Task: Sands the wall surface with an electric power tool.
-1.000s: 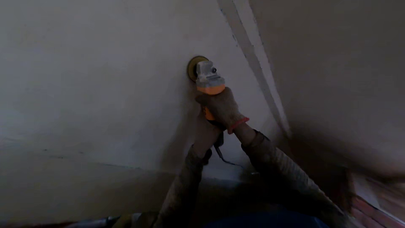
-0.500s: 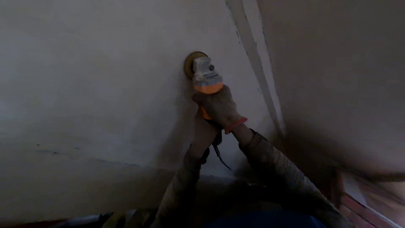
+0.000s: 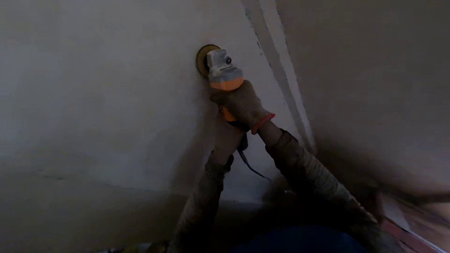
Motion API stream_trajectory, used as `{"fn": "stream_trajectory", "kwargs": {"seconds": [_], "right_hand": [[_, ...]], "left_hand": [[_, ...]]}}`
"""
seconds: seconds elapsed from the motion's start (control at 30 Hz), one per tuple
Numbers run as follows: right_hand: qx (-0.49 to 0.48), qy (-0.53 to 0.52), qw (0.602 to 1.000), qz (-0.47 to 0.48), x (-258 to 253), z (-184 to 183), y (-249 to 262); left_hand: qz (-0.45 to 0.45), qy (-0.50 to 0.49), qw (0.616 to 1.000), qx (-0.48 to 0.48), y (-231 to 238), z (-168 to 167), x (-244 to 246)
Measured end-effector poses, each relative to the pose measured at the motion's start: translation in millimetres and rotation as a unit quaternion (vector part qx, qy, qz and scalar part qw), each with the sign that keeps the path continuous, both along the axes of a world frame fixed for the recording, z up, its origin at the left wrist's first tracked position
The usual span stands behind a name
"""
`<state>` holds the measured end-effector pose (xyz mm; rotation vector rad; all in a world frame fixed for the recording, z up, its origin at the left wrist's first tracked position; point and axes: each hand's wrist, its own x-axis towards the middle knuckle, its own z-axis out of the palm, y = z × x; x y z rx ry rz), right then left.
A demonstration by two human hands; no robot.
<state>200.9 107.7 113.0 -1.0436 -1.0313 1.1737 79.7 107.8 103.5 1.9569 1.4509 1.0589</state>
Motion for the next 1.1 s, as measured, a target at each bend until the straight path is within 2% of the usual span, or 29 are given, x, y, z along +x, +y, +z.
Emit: {"fn": "stream_trajectory", "kwargs": {"seconds": [0.17, 0.27, 0.37, 0.53, 0.63, 0.7, 0.8, 0.87, 1.0, 1.03, 1.1], "right_hand": [[-0.058, 0.051, 0.996, -0.048, -3.7, -3.1, 11.0], [-0.027, 0.019, 0.999, -0.043, -5.8, -5.4, 6.5], [0.004, 0.001, 1.000, -0.024, 0.0, -15.8, 18.8], [-0.100, 0.091, 0.990, -0.051, 13.8, -46.7, 25.2], [-0.086, 0.077, 0.992, -0.058, 18.5, -25.3, 14.3], [-0.029, 0.078, 0.996, -0.039, 20.8, 2.1, 1.7], [0.017, 0.025, 1.000, -0.002, 25.1, 24.4, -15.8], [0.004, 0.019, 1.000, -0.003, 22.6, 10.1, -7.1], [-0.068, 0.047, 0.996, -0.028, 20.4, -38.2, 20.8], [-0.072, 0.052, 0.995, -0.037, 23.4, -37.6, 19.0], [-0.045, 0.056, 0.996, -0.047, 27.7, -20.6, 19.1]], "left_hand": [[-0.012, 0.057, 0.995, -0.085, 2.7, 10.1, 2.2], [0.010, 0.038, 0.998, -0.054, 1.8, 4.0, 3.6], [-0.011, 0.021, 0.999, -0.037, 6.2, -12.4, 4.7], [-0.027, 0.091, 0.985, -0.147, 16.0, -16.4, 13.7], [0.011, 0.125, 0.981, -0.148, 15.1, 10.7, 24.0], [0.048, 0.158, 0.982, -0.094, 11.9, 24.0, 22.0], [0.030, 0.117, 0.992, -0.024, 3.4, 15.2, 7.6], [0.023, 0.119, 0.993, -0.016, 3.3, 12.9, 15.2], [-0.017, 0.105, 0.988, -0.109, 12.4, -11.0, 24.7], [-0.027, 0.097, 0.988, -0.116, 14.4, -13.2, 25.9], [-0.020, 0.106, 0.987, -0.118, 14.5, 3.9, 30.2]]}}
